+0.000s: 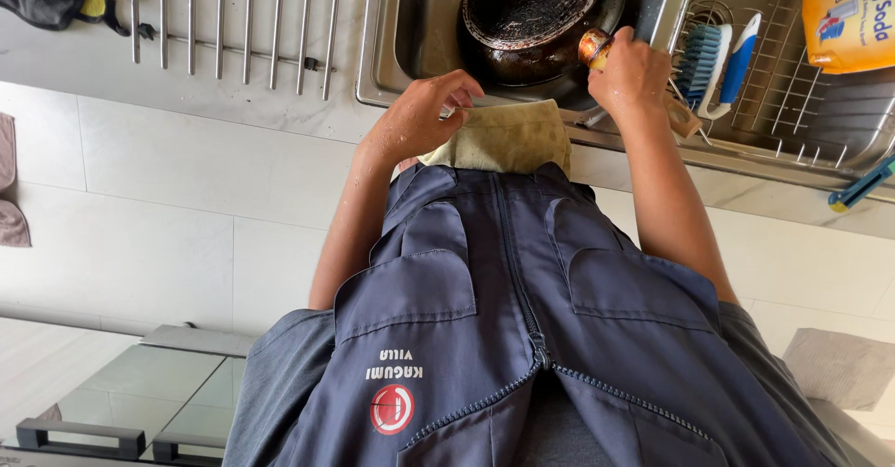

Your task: The person cleans the bottom and interior of a burnt pan by scrubbing it with a small tool, rinsing it under a sink faucet, and wiping it with a cloth. They also pour water from a kettle into the pan to assist with the cleaning.

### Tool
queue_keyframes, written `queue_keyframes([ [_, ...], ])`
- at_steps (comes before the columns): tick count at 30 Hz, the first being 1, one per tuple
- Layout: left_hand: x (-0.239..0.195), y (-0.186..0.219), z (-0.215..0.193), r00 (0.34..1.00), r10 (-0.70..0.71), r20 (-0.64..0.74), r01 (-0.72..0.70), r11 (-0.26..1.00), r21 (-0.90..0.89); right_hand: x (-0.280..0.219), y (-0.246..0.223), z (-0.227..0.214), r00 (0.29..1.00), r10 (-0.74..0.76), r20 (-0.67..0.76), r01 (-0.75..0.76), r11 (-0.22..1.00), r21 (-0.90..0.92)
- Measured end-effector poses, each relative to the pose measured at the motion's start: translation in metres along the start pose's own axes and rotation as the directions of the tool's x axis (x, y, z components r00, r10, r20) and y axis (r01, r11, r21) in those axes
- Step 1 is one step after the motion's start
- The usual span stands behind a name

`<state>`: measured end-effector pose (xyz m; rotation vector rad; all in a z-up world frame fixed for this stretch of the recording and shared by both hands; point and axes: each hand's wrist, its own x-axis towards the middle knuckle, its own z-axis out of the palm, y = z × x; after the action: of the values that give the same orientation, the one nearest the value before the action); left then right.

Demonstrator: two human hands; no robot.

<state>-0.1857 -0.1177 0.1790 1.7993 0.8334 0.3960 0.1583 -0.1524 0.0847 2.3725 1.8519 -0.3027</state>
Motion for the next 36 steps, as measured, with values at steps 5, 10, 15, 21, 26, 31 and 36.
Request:
queue_keyframes([
  [5, -0.002, 0.0, 0.0, 0.999, 0.009, -0.033, -0.01, 0.999, -0.033, -0.007, 0.001, -0.004, 0.999, -0.023, -0.05, 0.029, 0.99, 0.138],
  [10, -0.01, 0.009, -0.002, 0.999, 0.012, 0.048, -0.01, 0.999, -0.032, -0.026, 0.0, -0.014, 0.992, 0.005, -0.129, 0.027, 0.969, 0.246],
  [15, -0.011, 0.018, -0.002, 0.999, 0.047, -0.013, -0.047, 0.998, -0.05, -0.041, 0.005, -0.027, 0.981, 0.013, -0.195, 0.053, 0.944, 0.326],
  [21, -0.009, 0.044, 0.006, 0.96, 0.235, -0.155, -0.242, 0.97, -0.025, -0.068, 0.002, -0.05, 0.982, 0.064, -0.18, 0.011, 0.92, 0.391],
  [26, 0.015, 0.047, 0.023, 0.894, 0.321, -0.313, -0.226, 0.926, 0.301, -0.092, -0.017, -0.051, 0.989, 0.129, -0.069, -0.086, 0.894, 0.439],
  [31, 0.011, 0.025, 0.083, 0.73, 0.411, -0.546, -0.02, 0.812, 0.584, -0.109, -0.039, -0.045, 0.984, 0.162, -0.069, -0.117, 0.897, 0.427],
  [36, 0.001, -0.002, 0.125, 0.769, 0.317, -0.555, 0.041, 0.842, 0.538, -0.124, -0.064, -0.042, 0.968, 0.25, 0.009, -0.219, 0.832, 0.51],
])
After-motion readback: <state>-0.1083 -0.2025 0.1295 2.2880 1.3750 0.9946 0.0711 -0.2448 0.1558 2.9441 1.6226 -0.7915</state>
